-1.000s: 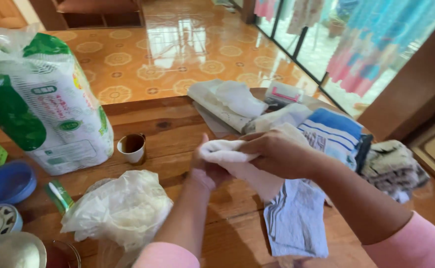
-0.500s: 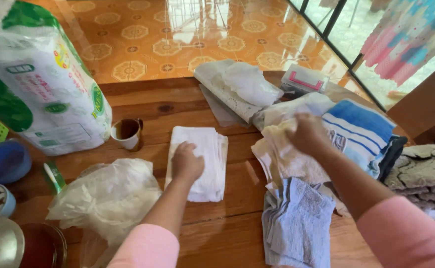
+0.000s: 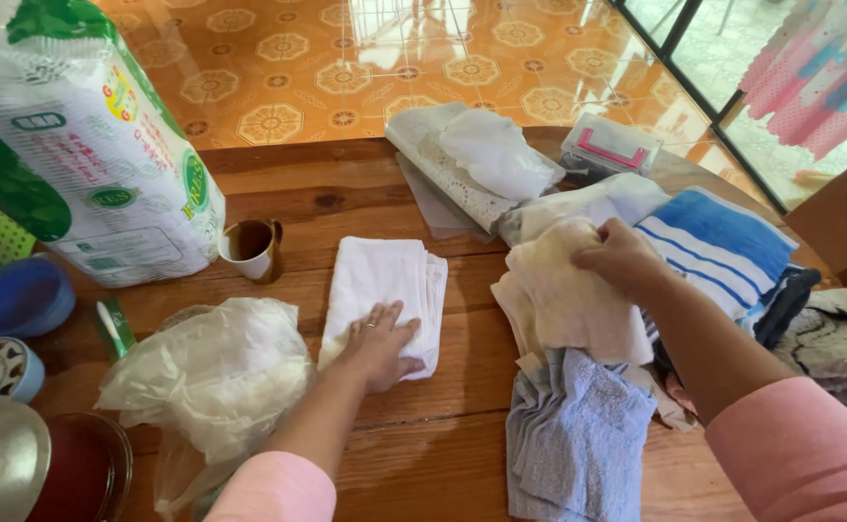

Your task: Folding and organizing various pieces of clothing and fabric on a table and shelf.

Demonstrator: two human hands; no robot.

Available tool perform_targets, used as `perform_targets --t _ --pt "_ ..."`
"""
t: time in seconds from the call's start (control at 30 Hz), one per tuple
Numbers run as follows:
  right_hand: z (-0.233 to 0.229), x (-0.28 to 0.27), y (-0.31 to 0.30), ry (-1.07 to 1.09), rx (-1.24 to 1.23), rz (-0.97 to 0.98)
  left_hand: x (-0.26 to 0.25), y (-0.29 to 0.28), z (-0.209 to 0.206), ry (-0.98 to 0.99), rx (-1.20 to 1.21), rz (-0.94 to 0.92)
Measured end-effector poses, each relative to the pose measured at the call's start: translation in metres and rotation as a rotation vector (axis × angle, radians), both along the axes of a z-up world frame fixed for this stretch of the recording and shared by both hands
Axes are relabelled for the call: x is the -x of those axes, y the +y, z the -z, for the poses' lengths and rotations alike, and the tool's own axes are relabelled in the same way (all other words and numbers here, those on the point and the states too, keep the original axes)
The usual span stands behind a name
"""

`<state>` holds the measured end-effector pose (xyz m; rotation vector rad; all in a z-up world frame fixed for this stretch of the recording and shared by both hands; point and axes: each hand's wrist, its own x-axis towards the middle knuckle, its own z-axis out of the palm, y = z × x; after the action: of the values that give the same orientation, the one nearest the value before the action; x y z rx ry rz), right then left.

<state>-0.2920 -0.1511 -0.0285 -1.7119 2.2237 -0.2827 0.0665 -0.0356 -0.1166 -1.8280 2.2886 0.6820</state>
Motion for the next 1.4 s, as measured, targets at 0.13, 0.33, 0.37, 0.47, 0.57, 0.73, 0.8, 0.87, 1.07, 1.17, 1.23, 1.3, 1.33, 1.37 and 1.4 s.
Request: perform_targets --t 0.13,0.33,0.37,0.47,0.57,0.73,0.8,0.87,1.07,1.17,1.23,1.3,1.33,1.37,1.4 --pt "-0.066 -0.023 0.023 -0.538 0.097 0.076 -0.003 -0.003 0.007 0.037 -0.013 -0.04" --pt "-0.119 -0.037 0.018 -1.096 0.158 0.12 -0.017 -0.026 0.017 0.487 0.13 -0.246" --pt "-0.12 -0.037 0.019 -1.136 0.158 0.118 -0.014 -0.02 0.003 0.61 0.232 -0.307" --pt "-0.135 -0.055 0.033 -1.246 0.1 0.139 0.013 -0.008 0.01 0.107 -0.051 0.007" --pt "-0.154 -0.076 0.046 -1.285 -0.011 0.151 0.006 0.001 -0.033 0.302 -0.177 0.019" --pt "-0.129 -0.089 0.055 -1.318 -0.053 0.13 0.029 -0.015 -0.061 1.681 -0.531 -0.449" --pt "-0.098 -0.096 0.062 -1.345 0.005 0.096 0.037 -0.016 -0.061 2.119 -0.784 -0.554" --pt "-0.052 -0.091 0.068 -0.834 0.244 -0.038 0.045 -0.008 -0.088 2.2 -0.855 -0.618" --pt "-0.055 -0.152 0.13 -0.856 -0.093 -0.194 0.049 -0.02 -0.061 2.063 -0.984 -0.771" --pt "-0.034 -0.153 0.138 -0.982 0.027 -0.077 0.05 -0.009 -0.077 2.012 -0.889 -0.786" --pt "-0.03 -0.135 0.125 -1.058 0.024 0.113 0.038 -0.013 -0.078 1.969 -0.85 -0.789" --pt "-0.024 -0.111 0.111 -1.127 0.019 0.302 0.021 -0.015 -0.08 1.928 -0.809 -0.792" --pt "-0.021 -0.098 0.104 -1.19 0.032 0.345 0.01 -0.015 -0.082 1.864 -0.783 -0.805" --pt "-0.018 -0.084 0.096 -1.252 0.043 0.385 -0.002 -0.014 -0.084 1.802 -0.756 -0.82" --pt "-0.02 -0.077 0.093 -1.251 0.04 0.382 -0.008 -0.017 -0.074 1.804 -0.753 -0.823"
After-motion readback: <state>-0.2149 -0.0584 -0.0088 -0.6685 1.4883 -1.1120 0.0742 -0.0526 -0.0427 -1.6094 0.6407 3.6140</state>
